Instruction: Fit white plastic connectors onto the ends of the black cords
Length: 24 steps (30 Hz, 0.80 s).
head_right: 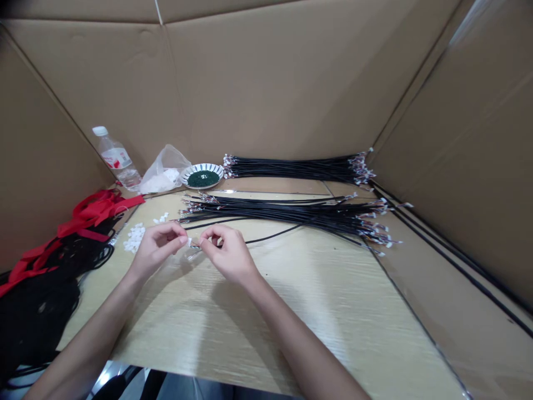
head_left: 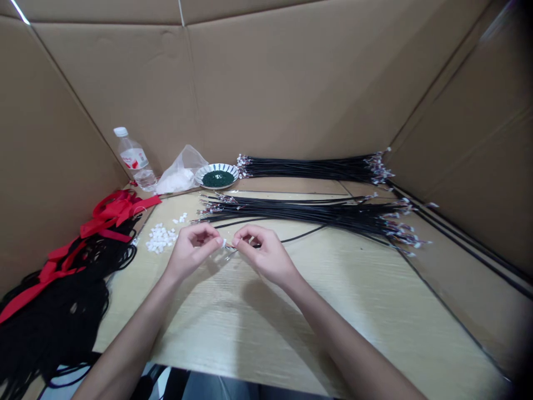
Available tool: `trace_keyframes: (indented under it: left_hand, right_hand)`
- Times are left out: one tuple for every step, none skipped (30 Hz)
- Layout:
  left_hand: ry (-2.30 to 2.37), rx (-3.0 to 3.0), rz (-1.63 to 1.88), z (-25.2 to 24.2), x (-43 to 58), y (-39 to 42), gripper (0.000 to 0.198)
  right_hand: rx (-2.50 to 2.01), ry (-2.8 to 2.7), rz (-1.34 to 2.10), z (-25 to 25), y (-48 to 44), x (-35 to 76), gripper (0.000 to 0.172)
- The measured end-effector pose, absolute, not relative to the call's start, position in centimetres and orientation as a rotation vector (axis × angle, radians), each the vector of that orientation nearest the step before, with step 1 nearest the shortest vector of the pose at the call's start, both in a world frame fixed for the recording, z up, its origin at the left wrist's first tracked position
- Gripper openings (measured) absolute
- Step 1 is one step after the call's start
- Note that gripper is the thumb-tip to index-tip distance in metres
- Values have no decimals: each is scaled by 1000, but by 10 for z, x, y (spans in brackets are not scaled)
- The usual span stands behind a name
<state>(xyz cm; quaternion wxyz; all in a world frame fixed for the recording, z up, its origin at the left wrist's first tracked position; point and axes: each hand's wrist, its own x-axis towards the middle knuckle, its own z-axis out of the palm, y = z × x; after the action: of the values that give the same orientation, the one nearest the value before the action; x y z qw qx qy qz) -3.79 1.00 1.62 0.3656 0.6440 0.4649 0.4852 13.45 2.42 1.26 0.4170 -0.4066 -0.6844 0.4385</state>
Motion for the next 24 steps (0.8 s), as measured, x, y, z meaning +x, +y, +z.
trace_keyframes:
  left_hand:
    - [1192, 1702, 1248, 16, -38, 10, 17]
    - [1186, 1750, 1255, 15, -38, 10, 16]
    - [1180, 1802, 1269, 15, -38, 9, 15]
    - [1175, 1857, 1289, 14, -38, 9, 15]
    - [1169, 1910, 1306, 14, -38, 9, 14]
    - [1167, 1957, 1317, 14, -38, 9, 13]
    - [1169, 1993, 1317, 14, -38, 9, 12]
    - [1174, 2009, 1304, 14, -37, 9, 12]
    - [1183, 2000, 1279, 15, -37, 9, 13]
    - [1193, 1969, 1243, 15, -37, 9, 14]
    - [1198, 1924, 1203, 15, -37, 9, 15]
    - [1194, 1870, 1164, 16, -36, 9, 17]
    - [1180, 1818, 1128, 16, -36, 9, 18]
    - [1161, 1770, 1097, 17, -36, 10, 20]
    - [1142, 1725, 1073, 17, -36, 10, 21]
    - [1132, 1681, 1051, 18, -37, 10, 23]
    - [1128, 1627, 1037, 17, -37, 11, 25]
    - [1128, 1565, 1027, 17, -38, 11, 26]
    - [1122, 1491, 1024, 15, -38, 11, 27]
    - [1105, 1409, 1020, 14, -39, 12, 27]
    - [1076, 1321, 1016, 12, -39, 13, 27]
    - [1041, 1234, 1006, 10, -39, 13, 28]
    - [1005, 1154, 993, 8, -39, 14, 28]
    - [975, 1083, 980, 6, -39, 14, 29]
  right_hand:
    - [-1016, -1715, 1108, 12, 24, 134, 12]
    - [-1015, -1713, 1113, 12, 24, 134, 12]
    - [-1016, -1713, 1115, 11, 24, 134, 13]
    - [-1018, -1715, 1115, 11, 24, 134, 13]
    - [-1017, -1718, 1112, 10, 25, 133, 13]
    - [-1013, -1722, 1108, 10, 25, 133, 13]
    - [-1004, -1726, 1103, 10, 25, 134, 13]
    - [-994, -1731, 1100, 10, 25, 134, 13]
    - [-985, -1734, 1099, 10, 25, 134, 12]
    - [-979, -1733, 1101, 10, 25, 134, 12]
    - [-978, -1730, 1105, 11, 25, 134, 12]
    - [-980, -1724, 1113, 11, 25, 134, 12]
    - [-984, -1715, 1125, 12, 24, 134, 12]
    - [-990, -1706, 1138, 12, 24, 134, 11]
    - [-994, -1700, 1152, 13, 24, 134, 11]
    - [-998, -1696, 1167, 13, 24, 134, 11]
    - [-1000, -1693, 1183, 14, 24, 134, 11]
    - [-998, -1692, 1198, 14, 24, 135, 11]
    - [-987, -1696, 1211, 14, 24, 135, 12]
    - [-963, -1707, 1221, 15, 24, 136, 12]
    - [-927, -1721, 1229, 16, 25, 137, 13]
    - [-884, -1738, 1234, 16, 25, 138, 13]
    - [-842, -1751, 1238, 17, 25, 139, 13]
    - [-807, -1759, 1243, 18, 25, 139, 13]
